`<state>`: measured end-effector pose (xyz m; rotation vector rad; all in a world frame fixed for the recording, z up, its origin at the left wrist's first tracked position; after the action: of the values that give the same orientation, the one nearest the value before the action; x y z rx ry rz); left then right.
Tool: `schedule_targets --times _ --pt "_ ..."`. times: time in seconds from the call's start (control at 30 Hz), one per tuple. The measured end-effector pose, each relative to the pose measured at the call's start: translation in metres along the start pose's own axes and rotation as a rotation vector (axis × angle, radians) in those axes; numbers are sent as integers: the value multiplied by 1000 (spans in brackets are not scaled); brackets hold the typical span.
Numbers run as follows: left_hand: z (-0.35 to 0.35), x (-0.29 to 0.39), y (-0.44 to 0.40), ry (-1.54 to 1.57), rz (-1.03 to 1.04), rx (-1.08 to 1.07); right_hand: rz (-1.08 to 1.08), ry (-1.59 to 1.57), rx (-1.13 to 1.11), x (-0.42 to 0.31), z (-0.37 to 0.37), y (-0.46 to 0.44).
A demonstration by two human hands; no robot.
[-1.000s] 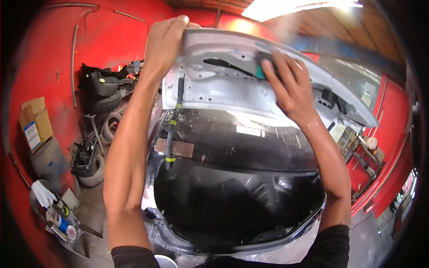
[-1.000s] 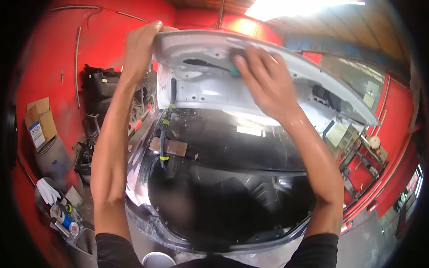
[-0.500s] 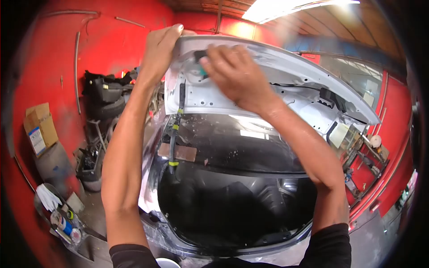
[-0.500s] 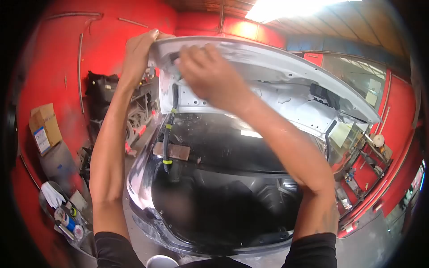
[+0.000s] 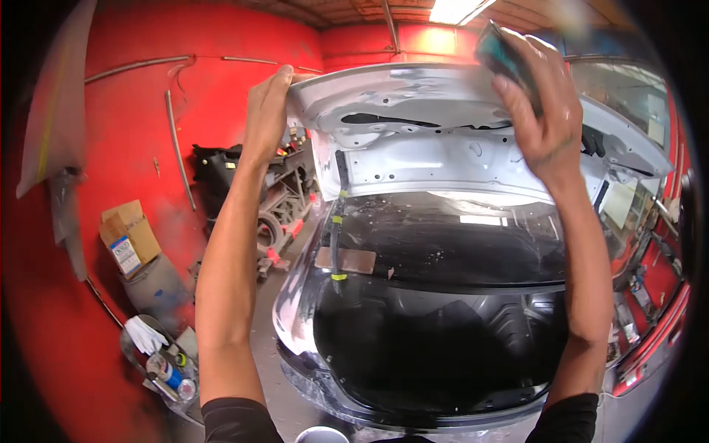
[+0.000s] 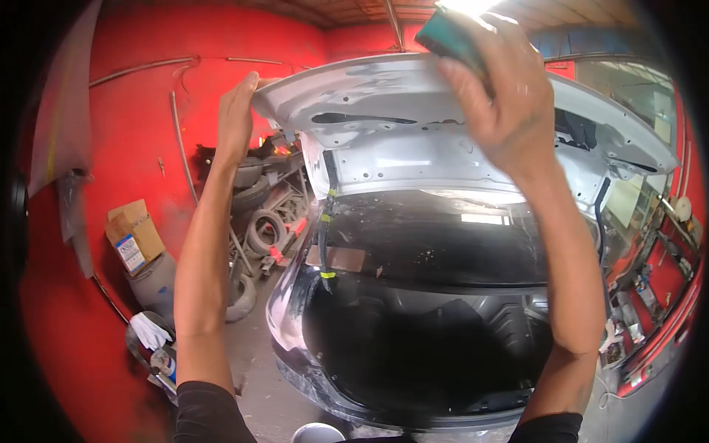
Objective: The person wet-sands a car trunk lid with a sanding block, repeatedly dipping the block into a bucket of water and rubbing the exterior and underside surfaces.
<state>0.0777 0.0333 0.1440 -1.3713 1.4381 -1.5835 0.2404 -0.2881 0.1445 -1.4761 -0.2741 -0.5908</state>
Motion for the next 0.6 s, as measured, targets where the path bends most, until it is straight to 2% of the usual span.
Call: schedule_targets --times 0.1,0.2,0.3,0.37,0.4,0.5,0.6 --pt "0 2 1 -42 -4 5 176 -142 -122 24 11 -5" --pt "3 6 3 -52 -11 -15 174 -166 -171 31 13 -11" --pt "4 18 22 -481 275 287 257 -200 -149 45 23 -6" --pt "54 56 53 -543 578 260 252 -157 -91 56 31 -6" --pt "92 66 63 -583 718 80 249 -135 -66 58 34 -5" --pt "191 95 81 -664 849 -192 393 -211 -96 58 29 -10" --pt "213 94 42 -638 871 -139 259 -77 -28 65 39 -9"
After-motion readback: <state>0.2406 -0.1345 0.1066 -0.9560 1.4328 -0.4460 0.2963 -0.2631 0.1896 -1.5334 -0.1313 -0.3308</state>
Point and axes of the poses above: each hand's wrist, its own y-axis away from the middle knuckle, its own z-axis out of the palm, x = y × z, the point moved 8 cm from there along -y, towards the middle knuckle, and after that the axes turned 2 degrees about -x, right-handed, at the moved point
